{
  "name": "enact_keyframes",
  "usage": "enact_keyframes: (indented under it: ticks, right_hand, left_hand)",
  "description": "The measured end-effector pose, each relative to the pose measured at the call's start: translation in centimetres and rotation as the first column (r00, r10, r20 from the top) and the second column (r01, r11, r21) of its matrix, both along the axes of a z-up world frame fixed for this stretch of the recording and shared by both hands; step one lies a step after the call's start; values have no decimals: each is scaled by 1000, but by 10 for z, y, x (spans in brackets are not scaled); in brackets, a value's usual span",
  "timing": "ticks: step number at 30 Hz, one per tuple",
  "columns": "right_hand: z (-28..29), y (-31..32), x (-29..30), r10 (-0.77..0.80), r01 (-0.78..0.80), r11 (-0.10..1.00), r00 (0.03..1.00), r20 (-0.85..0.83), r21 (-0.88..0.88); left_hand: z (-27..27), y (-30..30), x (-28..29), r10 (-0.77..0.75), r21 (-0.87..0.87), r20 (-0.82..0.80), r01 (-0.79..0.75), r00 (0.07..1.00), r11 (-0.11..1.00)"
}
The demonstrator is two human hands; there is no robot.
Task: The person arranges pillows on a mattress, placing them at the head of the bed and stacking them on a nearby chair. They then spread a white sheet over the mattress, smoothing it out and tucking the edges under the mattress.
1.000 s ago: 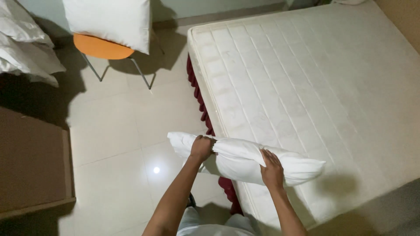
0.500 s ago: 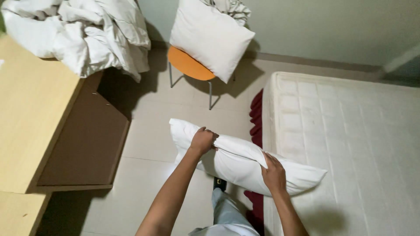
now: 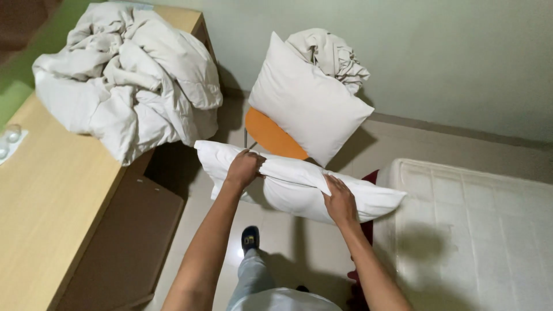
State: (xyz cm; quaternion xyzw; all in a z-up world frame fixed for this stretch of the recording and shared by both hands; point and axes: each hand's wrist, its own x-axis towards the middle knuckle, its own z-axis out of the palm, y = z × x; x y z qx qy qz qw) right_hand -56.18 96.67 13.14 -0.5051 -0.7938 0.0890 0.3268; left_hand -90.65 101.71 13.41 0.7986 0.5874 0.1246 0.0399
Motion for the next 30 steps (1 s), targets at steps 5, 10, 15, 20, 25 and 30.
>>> enact_keyframes:
  ticks: [5, 10, 15, 20, 25, 30]
  right_hand:
    - [14, 85, -54, -56, 56, 998, 998, 14, 2]
    - [10, 162, -102, -151, 153, 985, 988, 29, -78]
    - [-7, 217, -119, -197, 195, 977, 980, -22, -84]
    - [-36, 278, -120, -248, 245, 964, 969, -19, -99]
    - [-74, 355, -120, -243, 251, 957, 967, 72, -144]
    - [-114, 404, -111, -186, 244, 933, 956, 229, -263]
  left_hand:
    - [14, 110, -42, -69, -48, 10, 69, 998, 996]
    - [17, 213, -83, -159, -82, -26, 156, 987, 984]
    - [21, 298, -89, -253, -132, -52, 245, 966, 961]
    - [13, 369, -81, -276, -253, -107, 242, 955, 937]
    - [-33, 427, -69, -285, -370, -285, 170, 915, 913]
    - [-110, 452, -69, -319, -364, -287, 205, 903, 908]
